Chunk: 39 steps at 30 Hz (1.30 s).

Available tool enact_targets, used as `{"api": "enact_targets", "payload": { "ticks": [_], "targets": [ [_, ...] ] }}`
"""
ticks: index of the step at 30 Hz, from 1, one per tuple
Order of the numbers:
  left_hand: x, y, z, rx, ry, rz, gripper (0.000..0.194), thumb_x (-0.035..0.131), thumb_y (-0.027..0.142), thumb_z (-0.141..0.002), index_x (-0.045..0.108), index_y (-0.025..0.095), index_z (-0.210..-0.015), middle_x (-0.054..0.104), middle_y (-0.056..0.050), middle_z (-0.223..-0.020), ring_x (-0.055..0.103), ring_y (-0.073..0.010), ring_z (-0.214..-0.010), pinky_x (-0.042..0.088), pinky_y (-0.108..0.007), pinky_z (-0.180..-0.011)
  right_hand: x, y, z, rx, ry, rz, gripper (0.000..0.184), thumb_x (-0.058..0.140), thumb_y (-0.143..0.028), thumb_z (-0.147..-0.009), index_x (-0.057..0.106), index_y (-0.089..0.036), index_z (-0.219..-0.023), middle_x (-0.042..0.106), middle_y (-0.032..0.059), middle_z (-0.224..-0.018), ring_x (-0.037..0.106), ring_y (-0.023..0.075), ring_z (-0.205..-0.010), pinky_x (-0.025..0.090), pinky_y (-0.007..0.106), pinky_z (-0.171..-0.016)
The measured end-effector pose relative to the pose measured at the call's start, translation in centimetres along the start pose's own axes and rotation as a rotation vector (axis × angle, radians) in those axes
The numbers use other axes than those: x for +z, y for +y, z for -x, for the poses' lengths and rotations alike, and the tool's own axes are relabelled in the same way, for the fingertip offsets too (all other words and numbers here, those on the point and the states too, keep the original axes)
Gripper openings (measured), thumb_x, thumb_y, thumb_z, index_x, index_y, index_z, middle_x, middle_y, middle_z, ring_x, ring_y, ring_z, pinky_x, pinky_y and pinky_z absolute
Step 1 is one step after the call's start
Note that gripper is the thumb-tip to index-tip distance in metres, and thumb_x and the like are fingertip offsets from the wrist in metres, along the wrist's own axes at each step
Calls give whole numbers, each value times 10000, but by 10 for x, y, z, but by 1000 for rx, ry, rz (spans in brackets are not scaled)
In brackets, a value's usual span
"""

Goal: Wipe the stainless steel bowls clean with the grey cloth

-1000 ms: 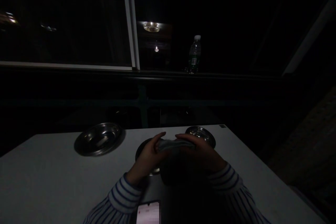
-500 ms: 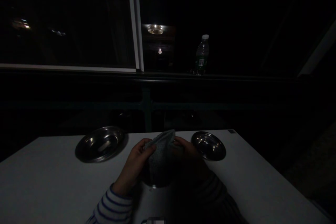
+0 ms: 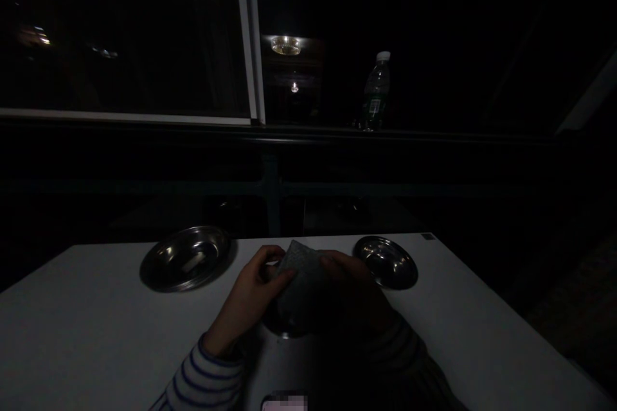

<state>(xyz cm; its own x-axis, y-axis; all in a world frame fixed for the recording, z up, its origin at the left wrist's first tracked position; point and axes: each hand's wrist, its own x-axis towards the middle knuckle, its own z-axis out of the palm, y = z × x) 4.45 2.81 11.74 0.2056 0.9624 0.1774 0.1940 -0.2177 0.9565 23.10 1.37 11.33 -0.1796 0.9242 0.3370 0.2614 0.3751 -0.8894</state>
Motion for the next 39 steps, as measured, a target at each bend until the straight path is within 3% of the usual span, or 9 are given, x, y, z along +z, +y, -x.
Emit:
{"api": "enact_targets", "payload": {
  "ticks": [4, 9, 13, 20, 24, 28, 31, 34, 39],
  "targets": [
    [-2, -3, -1, 1, 1, -84, 265, 605, 369, -707, 532, 186, -883, 595, 12, -742, 561, -139, -649, 429, -237, -564, -1, -6, -1, 12, 24, -94, 303, 415, -348, -864, 612, -176, -1017, 657, 62, -995, 607, 178, -910, 483, 282, -772],
    [-3, -6, -1, -84, -205, -35, 248, 569, 388, -731, 577, 162, -833, 620, -12, -731, 565, -157, -666, 422, -252, -580, -1, -10, 1, 43, 100, -94, 313, 526, -368, -793, 615, -172, -1020, 655, 59, -1006, 598, 205, -944, 472, 312, -800],
    [-6, -4, 0, -65, -169, -16, 235, 531, 397, -762, 557, 167, -799, 579, 11, -694, 534, -138, -647, 408, -245, -583, -2, -4, -1, 77, 111, -65, 274, 560, -359, -763, 636, -182, -958, 663, 44, -956, 603, 197, -902, 471, 300, -771],
    [-8, -7, 0, 3, -66, -44, 221, 436, 410, -827, 469, 195, -786, 460, 52, -669, 442, -104, -617, 371, -219, -570, -3, -3, -1, 201, 77, -113, 223, 614, -368, -721, 576, -169, -816, 611, -5, -718, 579, 144, -675, 449, 238, -579],
    [-8, -2, 6, 18, -234, -86, 208, 396, 398, -851, 474, 205, -843, 490, 37, -742, 470, -116, -691, 388, -231, -631, -3, -9, 3, 198, -130, -256, 370, 567, -373, -773, 520, -181, -1086, 630, 40, -902, 602, 163, -811, 472, 277, -697],
    [-9, 9, 12, 22, -414, -151, 223, 363, 372, -868, 509, 204, -851, 544, 20, -812, 508, -128, -771, 392, -237, -701, -4, -7, 3, 231, -230, -291, 573, 549, -334, -794, 337, -202, -1310, 633, 14, -832, 615, 154, -767, 476, 295, -695],
    [-11, 13, 13, 15, -400, -220, 229, 361, 371, -866, 513, 202, -840, 544, 26, -784, 505, -124, -736, 389, -235, -676, -6, -2, 2, 95, -218, -237, 428, 567, -294, -782, 484, -221, -1195, 631, 16, -915, 599, 153, -862, 458, 286, -768],
    [-15, 10, 11, 4, -387, -299, 152, 456, 340, -818, 503, 195, -814, 525, 37, -747, 489, -119, -685, 380, -226, -609, -8, 0, 2, 28, -96, -142, 215, 557, -315, -786, 600, -199, -961, 635, 31, -936, 593, 164, -881, 461, 274, -760],
    [-20, 5, 8, 52, -389, -389, 73, 493, 247, -770, 531, 185, -776, 541, 29, -747, 501, -126, -695, 379, -230, -609, -11, -1, 5, 27, -37, -9, 234, 557, -338, -779, 564, -200, -967, 629, 23, -870, 593, 157, -785, 463, 259, -660]
  ]
}}
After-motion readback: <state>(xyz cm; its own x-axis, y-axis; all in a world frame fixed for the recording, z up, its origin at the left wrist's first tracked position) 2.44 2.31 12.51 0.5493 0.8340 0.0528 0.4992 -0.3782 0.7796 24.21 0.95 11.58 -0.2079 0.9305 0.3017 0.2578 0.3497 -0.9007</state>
